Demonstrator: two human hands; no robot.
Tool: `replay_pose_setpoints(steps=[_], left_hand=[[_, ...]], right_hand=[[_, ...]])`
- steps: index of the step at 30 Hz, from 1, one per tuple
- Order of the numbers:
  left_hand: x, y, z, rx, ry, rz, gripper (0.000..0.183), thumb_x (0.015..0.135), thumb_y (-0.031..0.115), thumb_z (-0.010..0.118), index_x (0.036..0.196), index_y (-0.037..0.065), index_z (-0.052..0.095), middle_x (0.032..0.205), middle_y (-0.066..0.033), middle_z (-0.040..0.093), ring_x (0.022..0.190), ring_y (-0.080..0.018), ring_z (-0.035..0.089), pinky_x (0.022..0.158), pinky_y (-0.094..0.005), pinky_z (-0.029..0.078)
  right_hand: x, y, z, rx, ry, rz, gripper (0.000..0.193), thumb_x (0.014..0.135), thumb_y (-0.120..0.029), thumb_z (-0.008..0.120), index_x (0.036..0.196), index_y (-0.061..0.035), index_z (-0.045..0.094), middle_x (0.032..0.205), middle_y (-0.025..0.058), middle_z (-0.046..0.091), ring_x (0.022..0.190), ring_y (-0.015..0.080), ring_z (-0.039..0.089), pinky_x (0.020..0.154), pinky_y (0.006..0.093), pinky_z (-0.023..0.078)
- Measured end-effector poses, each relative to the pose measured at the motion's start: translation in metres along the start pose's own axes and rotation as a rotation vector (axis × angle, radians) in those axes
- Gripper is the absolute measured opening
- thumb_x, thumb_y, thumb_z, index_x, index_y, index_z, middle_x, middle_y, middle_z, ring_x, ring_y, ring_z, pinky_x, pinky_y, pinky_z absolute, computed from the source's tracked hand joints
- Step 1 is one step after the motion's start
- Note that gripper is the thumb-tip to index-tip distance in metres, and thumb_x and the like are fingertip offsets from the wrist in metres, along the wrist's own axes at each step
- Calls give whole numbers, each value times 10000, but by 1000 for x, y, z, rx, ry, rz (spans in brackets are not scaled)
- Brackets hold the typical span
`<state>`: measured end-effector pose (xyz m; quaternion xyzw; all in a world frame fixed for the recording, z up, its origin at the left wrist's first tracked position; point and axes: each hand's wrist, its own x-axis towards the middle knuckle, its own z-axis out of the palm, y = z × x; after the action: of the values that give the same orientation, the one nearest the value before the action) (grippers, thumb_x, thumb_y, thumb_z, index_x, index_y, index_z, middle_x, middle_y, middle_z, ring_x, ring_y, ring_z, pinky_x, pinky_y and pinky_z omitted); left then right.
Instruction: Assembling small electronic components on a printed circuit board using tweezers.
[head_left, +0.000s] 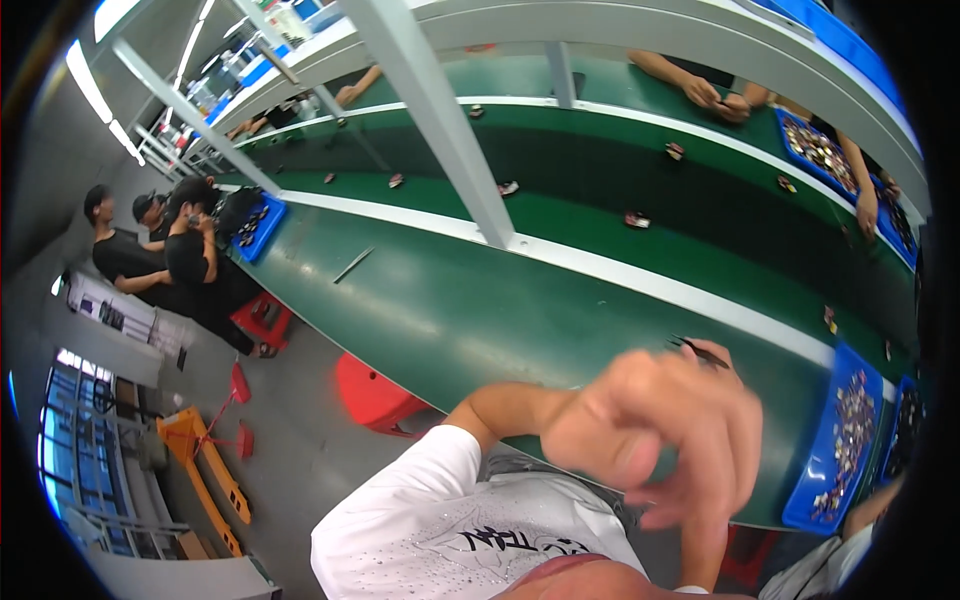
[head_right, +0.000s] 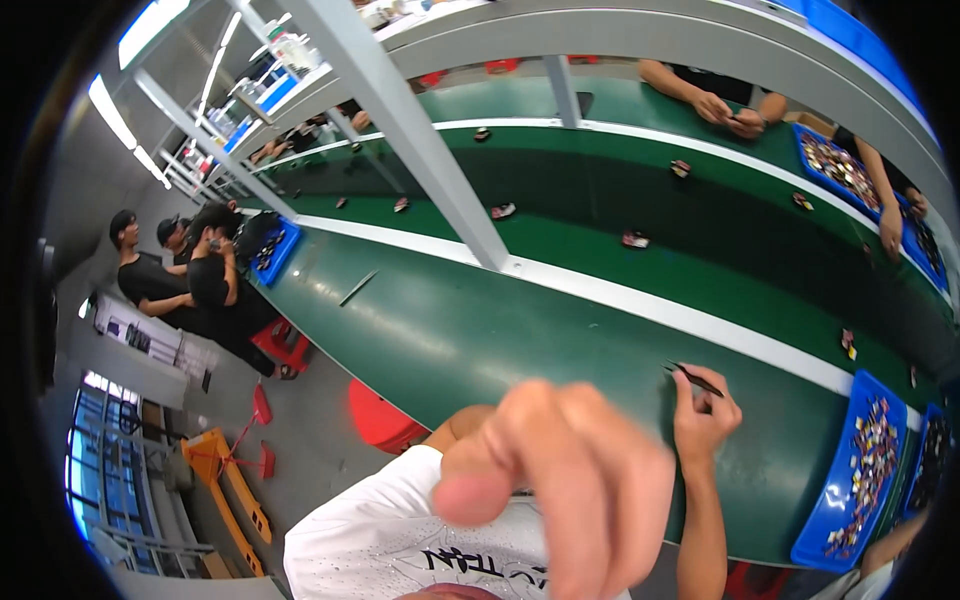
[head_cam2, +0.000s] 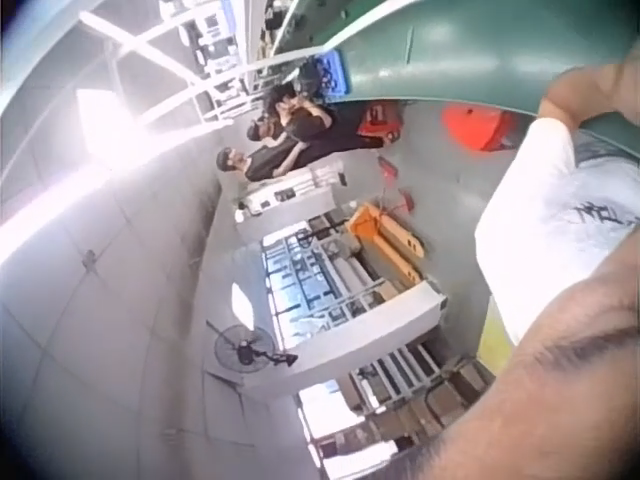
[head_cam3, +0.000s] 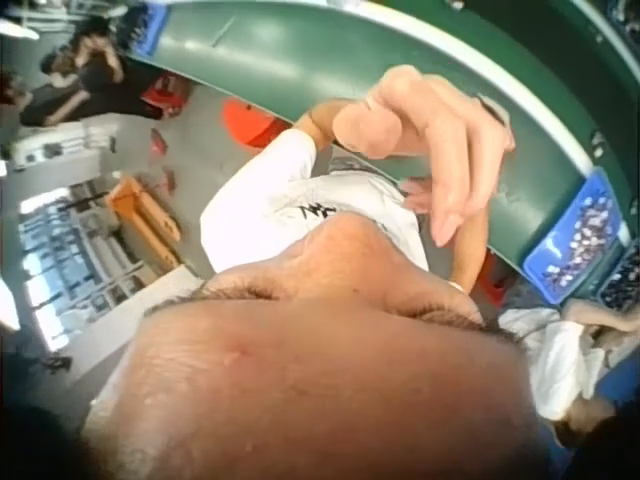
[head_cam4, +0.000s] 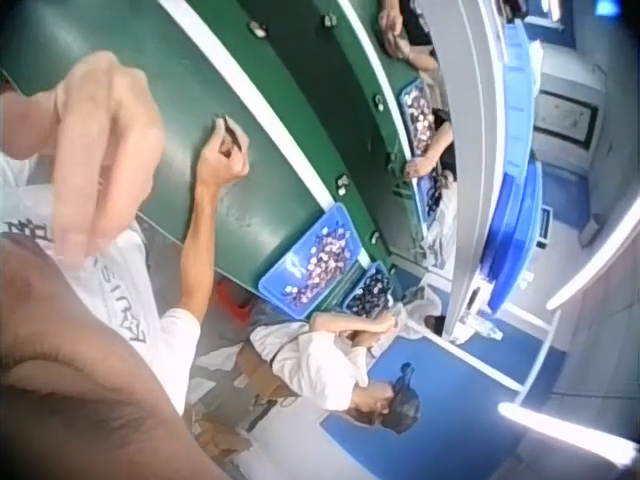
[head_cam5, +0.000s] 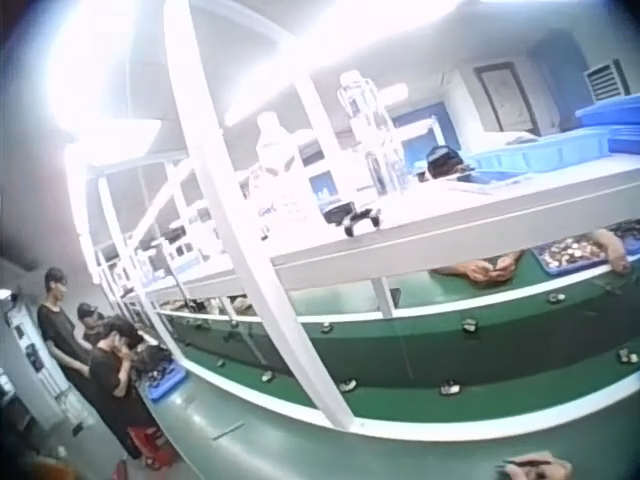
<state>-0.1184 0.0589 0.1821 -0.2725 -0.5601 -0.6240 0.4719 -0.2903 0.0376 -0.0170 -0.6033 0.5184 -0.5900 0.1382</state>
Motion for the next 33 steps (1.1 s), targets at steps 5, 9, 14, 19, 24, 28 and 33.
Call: replay_pose_setpoints(steps=[5, 9, 14, 19, 24, 28, 33], left_hand=[[-14, -7, 19, -116, 162, 206, 455, 1067, 335, 502, 994, -79, 676, 903, -197, 655, 550, -100, 519, 494, -226, 427], [11, -18, 49, -357, 456, 413, 470, 1045, 319, 515, 1063, -111, 705, 873, -192, 593, 657, -407, 698, 431, -391, 505], [-17, -11, 15, -77, 178, 166, 433, 986, 307, 552, 1033, -105, 678, 1007, -192, 654, 519, -89, 482, 458, -221, 410], [-14, -17, 15, -98, 174, 210, 441, 979, 306, 562, 1052, -114, 675, 991, -197, 660, 582, -112, 514, 480, -241, 410], [-11, -8, 19, -91, 233, 129, 426, 983, 306, 565, 1031, -102, 678, 976, -188, 665, 623, -132, 554, 472, -241, 415], [-16, -9, 16, -86, 202, 146, 420, 984, 308, 568, 1030, -94, 684, 974, -186, 666, 611, -133, 555, 464, -241, 418], [-14, -16, 15, -56, 183, 257, 424, 987, 308, 567, 1026, -98, 685, 991, -187, 658, 571, -112, 525, 460, -229, 414]], right_hand=[[-6, 13, 8, 26, -22, -27, 122, 795, 3, 815, 900, -17, 756, 804, 34, 722, 446, 41, 364, 449, 241, 278], [-7, 13, 1, -35, -83, -18, 138, 796, 10, 811, 917, -12, 749, 806, 50, 724, 438, 42, 386, 446, 236, 289], [-7, 12, 0, -26, -67, -5, 137, 794, 10, 813, 912, -12, 746, 809, 47, 725, 438, 40, 394, 440, 233, 290], [-5, 9, 2, -18, -81, 4, 128, 799, 4, 816, 904, -6, 744, 823, 44, 731, 437, 40, 395, 440, 235, 289], [-4, 9, -1, -36, -77, 4, 118, 808, -5, 815, 902, -2, 742, 820, 46, 728, 439, 43, 399, 440, 235, 292], [-4, 10, 0, -34, -89, 4, 118, 812, -7, 814, 905, 0, 742, 818, 45, 727, 440, 44, 400, 442, 234, 293], [-5, 8, 2, -24, -82, 6, 117, 815, -9, 814, 904, 4, 739, 826, 51, 733, 443, 43, 400, 442, 231, 292]])
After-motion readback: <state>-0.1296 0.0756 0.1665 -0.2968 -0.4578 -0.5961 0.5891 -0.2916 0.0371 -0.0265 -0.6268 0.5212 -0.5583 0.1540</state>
